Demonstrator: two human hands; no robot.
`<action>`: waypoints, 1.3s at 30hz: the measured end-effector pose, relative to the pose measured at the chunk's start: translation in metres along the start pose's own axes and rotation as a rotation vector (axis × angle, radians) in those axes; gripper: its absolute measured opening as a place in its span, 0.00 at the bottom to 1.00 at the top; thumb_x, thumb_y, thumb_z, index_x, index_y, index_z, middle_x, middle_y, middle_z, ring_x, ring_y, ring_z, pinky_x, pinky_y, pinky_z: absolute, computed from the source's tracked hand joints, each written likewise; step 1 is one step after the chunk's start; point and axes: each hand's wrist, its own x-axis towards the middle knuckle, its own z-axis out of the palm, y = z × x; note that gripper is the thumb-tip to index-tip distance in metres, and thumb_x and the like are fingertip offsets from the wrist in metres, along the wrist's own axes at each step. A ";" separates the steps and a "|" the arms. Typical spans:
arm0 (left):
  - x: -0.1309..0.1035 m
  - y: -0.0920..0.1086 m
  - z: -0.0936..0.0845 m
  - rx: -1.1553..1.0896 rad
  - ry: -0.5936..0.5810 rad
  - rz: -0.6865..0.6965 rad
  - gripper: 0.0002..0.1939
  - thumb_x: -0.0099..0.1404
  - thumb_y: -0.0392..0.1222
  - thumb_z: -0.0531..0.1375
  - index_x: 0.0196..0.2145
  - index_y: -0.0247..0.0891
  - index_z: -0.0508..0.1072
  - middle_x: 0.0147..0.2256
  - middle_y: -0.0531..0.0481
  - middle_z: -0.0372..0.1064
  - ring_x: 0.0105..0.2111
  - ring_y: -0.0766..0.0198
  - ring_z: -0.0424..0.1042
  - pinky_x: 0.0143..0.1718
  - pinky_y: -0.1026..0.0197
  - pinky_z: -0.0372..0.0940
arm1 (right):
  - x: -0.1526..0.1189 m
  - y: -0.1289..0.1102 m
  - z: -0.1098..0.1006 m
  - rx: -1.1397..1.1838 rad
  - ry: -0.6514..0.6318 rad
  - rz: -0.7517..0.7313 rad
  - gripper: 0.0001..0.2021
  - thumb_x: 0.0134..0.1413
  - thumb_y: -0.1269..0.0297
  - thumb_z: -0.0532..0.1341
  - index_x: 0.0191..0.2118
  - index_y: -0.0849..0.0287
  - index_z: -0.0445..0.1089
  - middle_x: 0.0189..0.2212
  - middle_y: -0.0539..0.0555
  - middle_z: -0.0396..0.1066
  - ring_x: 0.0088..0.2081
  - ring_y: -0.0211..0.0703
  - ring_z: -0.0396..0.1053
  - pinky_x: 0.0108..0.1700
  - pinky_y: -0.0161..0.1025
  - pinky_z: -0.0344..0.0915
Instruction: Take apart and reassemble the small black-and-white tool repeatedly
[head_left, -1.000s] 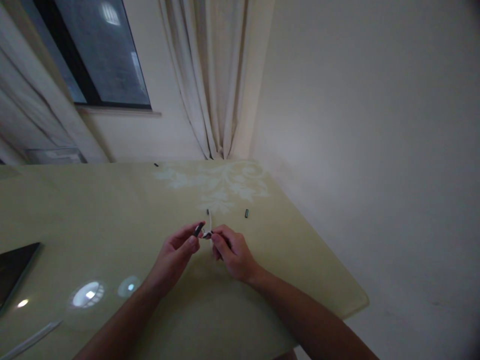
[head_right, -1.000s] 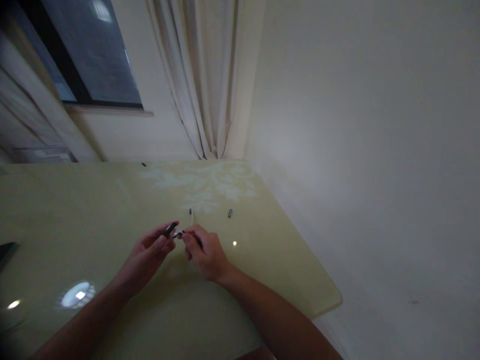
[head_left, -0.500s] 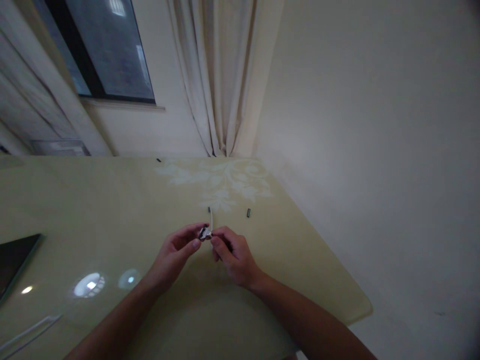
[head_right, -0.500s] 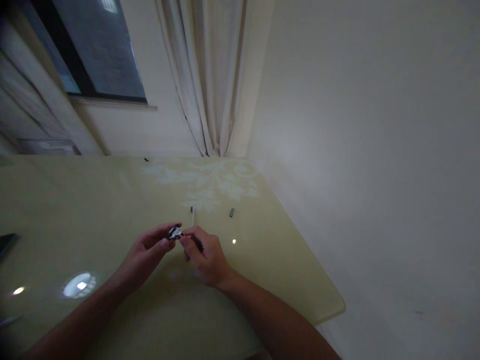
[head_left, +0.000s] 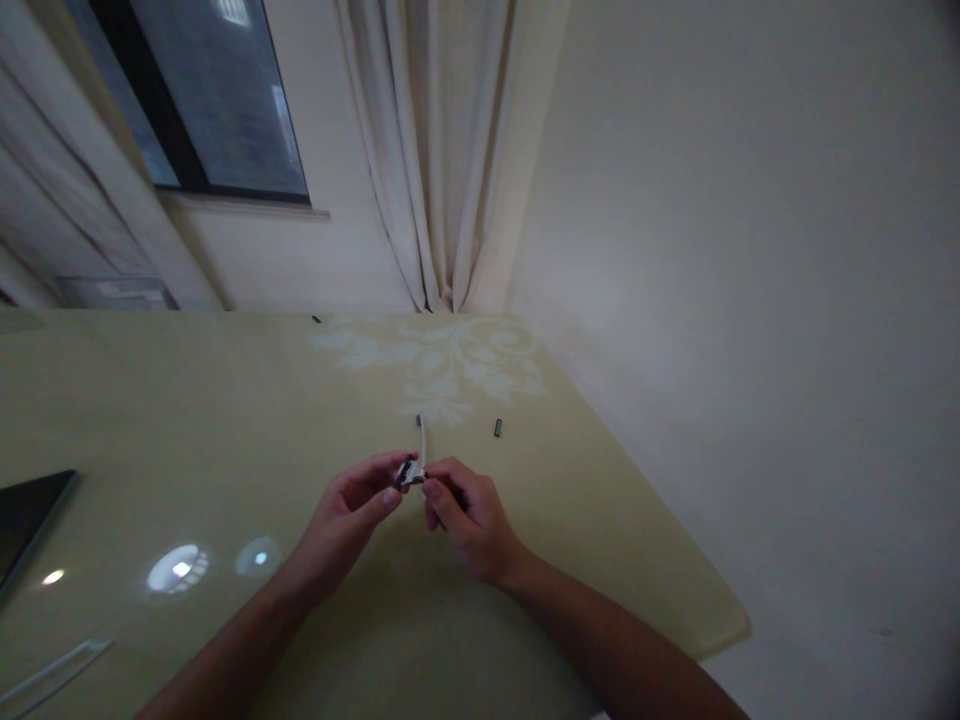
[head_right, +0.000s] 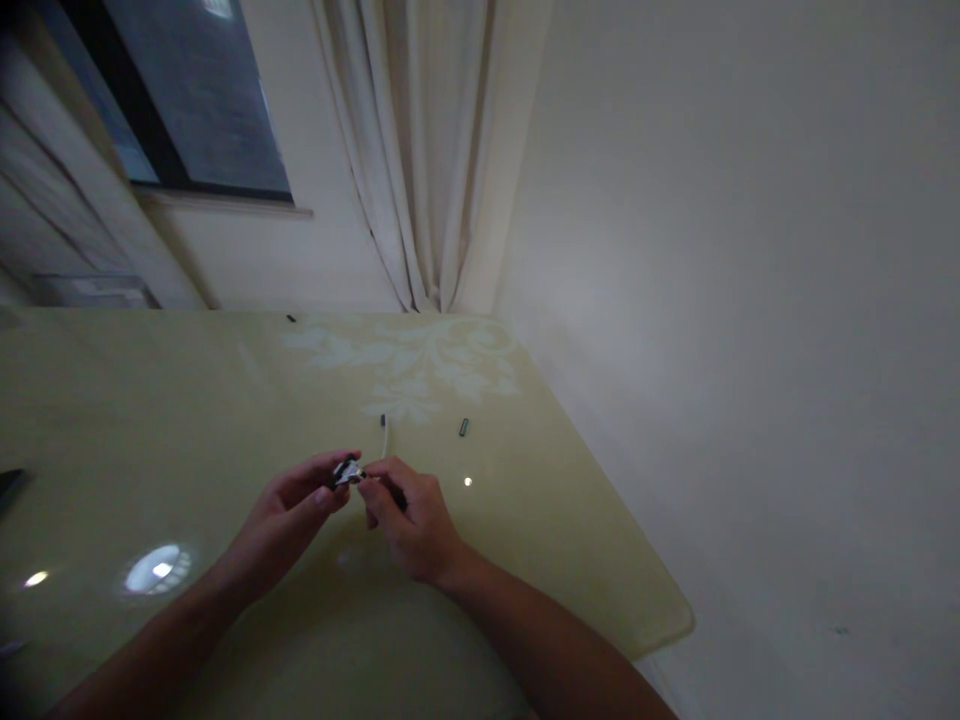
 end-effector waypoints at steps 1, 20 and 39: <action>0.000 -0.001 0.000 0.005 0.000 0.003 0.25 0.52 0.51 0.77 0.47 0.45 0.85 0.45 0.42 0.82 0.43 0.56 0.78 0.44 0.61 0.72 | 0.000 -0.001 0.000 -0.002 0.000 0.006 0.19 0.72 0.49 0.57 0.48 0.60 0.75 0.22 0.46 0.66 0.23 0.34 0.60 0.30 0.33 0.58; 0.001 -0.007 0.004 -0.012 0.035 0.028 0.23 0.52 0.48 0.77 0.46 0.44 0.86 0.40 0.44 0.82 0.40 0.59 0.76 0.42 0.63 0.71 | 0.000 -0.005 -0.003 -0.106 0.026 -0.028 0.21 0.72 0.50 0.57 0.49 0.60 0.81 0.24 0.49 0.69 0.26 0.36 0.64 0.32 0.34 0.62; 0.002 -0.004 0.004 -0.015 -0.004 0.025 0.24 0.49 0.50 0.78 0.45 0.42 0.86 0.42 0.41 0.83 0.41 0.54 0.79 0.45 0.57 0.72 | 0.001 -0.008 -0.004 -0.064 -0.007 -0.018 0.20 0.72 0.50 0.58 0.41 0.60 0.81 0.23 0.48 0.66 0.25 0.36 0.60 0.30 0.34 0.58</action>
